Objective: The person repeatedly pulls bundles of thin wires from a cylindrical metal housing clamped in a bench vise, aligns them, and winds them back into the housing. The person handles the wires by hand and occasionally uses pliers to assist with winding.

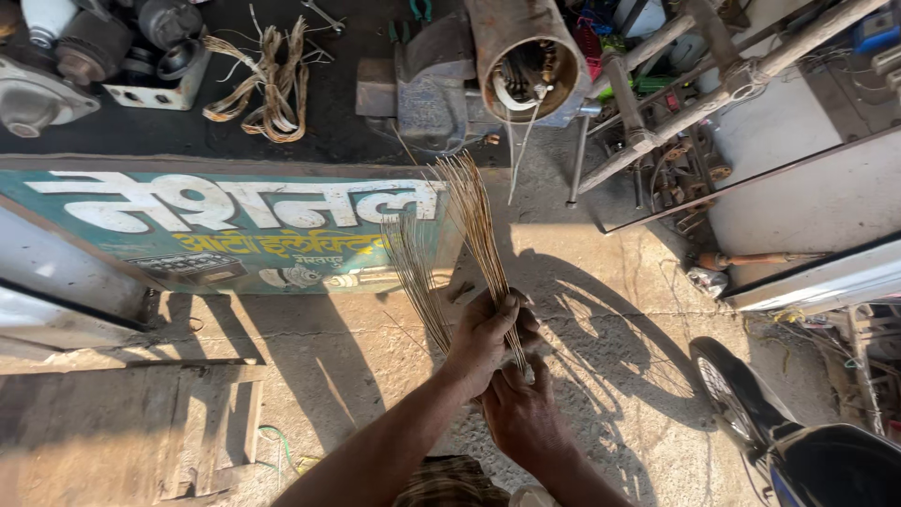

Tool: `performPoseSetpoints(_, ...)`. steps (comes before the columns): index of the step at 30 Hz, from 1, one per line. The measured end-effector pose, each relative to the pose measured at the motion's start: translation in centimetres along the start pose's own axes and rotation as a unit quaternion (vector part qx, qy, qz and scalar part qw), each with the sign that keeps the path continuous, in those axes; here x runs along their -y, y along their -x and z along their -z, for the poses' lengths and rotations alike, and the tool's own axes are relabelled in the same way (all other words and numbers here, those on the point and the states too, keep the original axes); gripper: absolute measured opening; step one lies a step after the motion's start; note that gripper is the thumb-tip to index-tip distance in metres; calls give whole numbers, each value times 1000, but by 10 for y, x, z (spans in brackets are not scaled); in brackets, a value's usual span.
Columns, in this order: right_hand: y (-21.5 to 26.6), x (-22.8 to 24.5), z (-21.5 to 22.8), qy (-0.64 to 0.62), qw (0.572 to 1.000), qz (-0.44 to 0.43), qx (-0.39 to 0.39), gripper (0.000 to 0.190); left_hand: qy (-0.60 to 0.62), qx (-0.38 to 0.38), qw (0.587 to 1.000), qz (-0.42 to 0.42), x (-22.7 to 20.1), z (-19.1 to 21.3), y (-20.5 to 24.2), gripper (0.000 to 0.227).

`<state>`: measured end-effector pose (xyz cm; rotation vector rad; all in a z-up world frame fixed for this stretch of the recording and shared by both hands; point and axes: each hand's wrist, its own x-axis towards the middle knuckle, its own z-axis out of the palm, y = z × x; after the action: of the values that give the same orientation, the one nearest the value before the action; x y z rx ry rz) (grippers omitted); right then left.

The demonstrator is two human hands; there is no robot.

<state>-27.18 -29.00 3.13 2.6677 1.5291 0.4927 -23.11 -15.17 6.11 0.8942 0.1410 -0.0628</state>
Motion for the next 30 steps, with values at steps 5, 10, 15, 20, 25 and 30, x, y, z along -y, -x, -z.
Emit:
performPoseSetpoints(5,-54,-9,26,-10,999,49,10,28,-32,9,999,19,-47,47,-7,29)
performPoseSetpoints(10,-65,-16,49,-62,996,68,-14,36,28,121,987,-100,-60,76,-5,30)
performPoseSetpoints(15,-85,-21,91,-288,951,32,-111,22,23,129,989,-73,-88,84,6,30)
performPoseSetpoints(20,-77,-47,120,-478,833,-225,-165,20,2,138,990,-34,-92,105,11,31)
performPoseSetpoints(25,-84,-27,81,-538,798,-204,-182,25,-122,152,981,19,-83,107,32,41)
performPoseSetpoints(30,-111,11,34,-671,693,-259,-44,31,-297,140,944,-14,-62,99,49,28)
